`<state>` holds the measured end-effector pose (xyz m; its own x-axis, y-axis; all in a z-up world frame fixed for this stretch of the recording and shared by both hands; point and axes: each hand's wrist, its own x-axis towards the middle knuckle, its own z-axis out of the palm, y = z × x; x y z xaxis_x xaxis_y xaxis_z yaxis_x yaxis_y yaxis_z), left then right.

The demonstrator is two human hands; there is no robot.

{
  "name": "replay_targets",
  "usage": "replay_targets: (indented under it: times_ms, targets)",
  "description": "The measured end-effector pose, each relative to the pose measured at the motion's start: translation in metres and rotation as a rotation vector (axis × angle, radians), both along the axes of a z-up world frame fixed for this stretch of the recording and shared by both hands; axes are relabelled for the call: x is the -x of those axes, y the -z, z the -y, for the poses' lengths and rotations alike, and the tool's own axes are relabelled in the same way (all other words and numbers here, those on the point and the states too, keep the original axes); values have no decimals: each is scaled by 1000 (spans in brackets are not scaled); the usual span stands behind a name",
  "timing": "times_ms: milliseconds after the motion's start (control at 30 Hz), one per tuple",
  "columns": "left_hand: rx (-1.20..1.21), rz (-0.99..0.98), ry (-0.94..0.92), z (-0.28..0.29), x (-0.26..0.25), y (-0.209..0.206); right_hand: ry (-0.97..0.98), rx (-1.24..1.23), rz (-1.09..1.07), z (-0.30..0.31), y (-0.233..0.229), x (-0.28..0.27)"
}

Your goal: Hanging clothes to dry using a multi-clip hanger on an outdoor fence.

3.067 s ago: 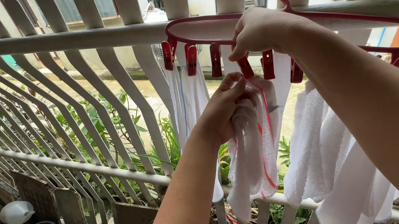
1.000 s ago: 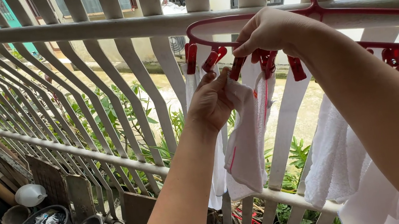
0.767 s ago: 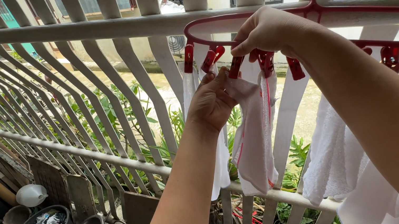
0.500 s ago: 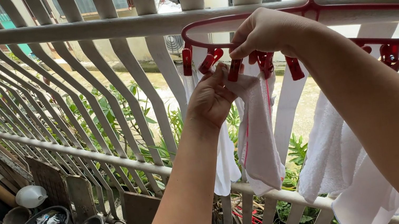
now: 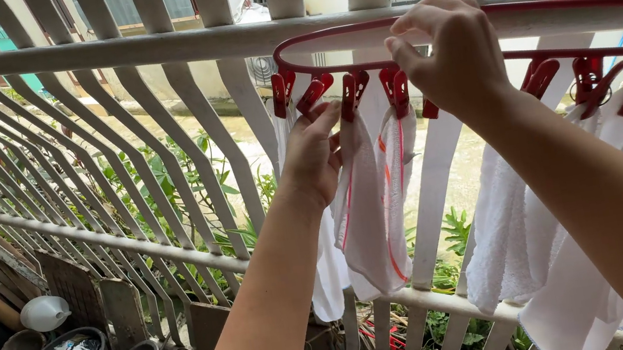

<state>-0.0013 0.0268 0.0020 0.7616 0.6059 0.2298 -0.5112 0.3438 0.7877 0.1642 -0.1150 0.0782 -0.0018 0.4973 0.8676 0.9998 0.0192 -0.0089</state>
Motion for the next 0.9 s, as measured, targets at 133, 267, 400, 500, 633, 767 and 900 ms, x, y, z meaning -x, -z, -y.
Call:
replay_targets:
  times_ms: [133, 267, 400, 500, 633, 767, 900]
  targets:
    - [-29, -16, 1, 12, -13, -9, 396, -120, 94, 55, 4, 1]
    - [12, -3, -68, 20, -37, -14, 560, -20, 198, 90, 4, -5]
    - [85, -4, -83, 32, -32, -32, 748, -7, 440, 99, 8, -26]
    - [10, 4, -92, 13, -42, -33, 804, 22, 410, 95, 10, -40]
    - [-88, 42, -121, -4, -46, -59, 786, -38, 394, 81, -14, -58]
    - [-197, -17, -177, 8, -19, -96, 744, -94, 415, 66, -45, -59]
    - [-275, -120, -230, 8, 7, -102, 726, -109, 429, 51, -44, -51]
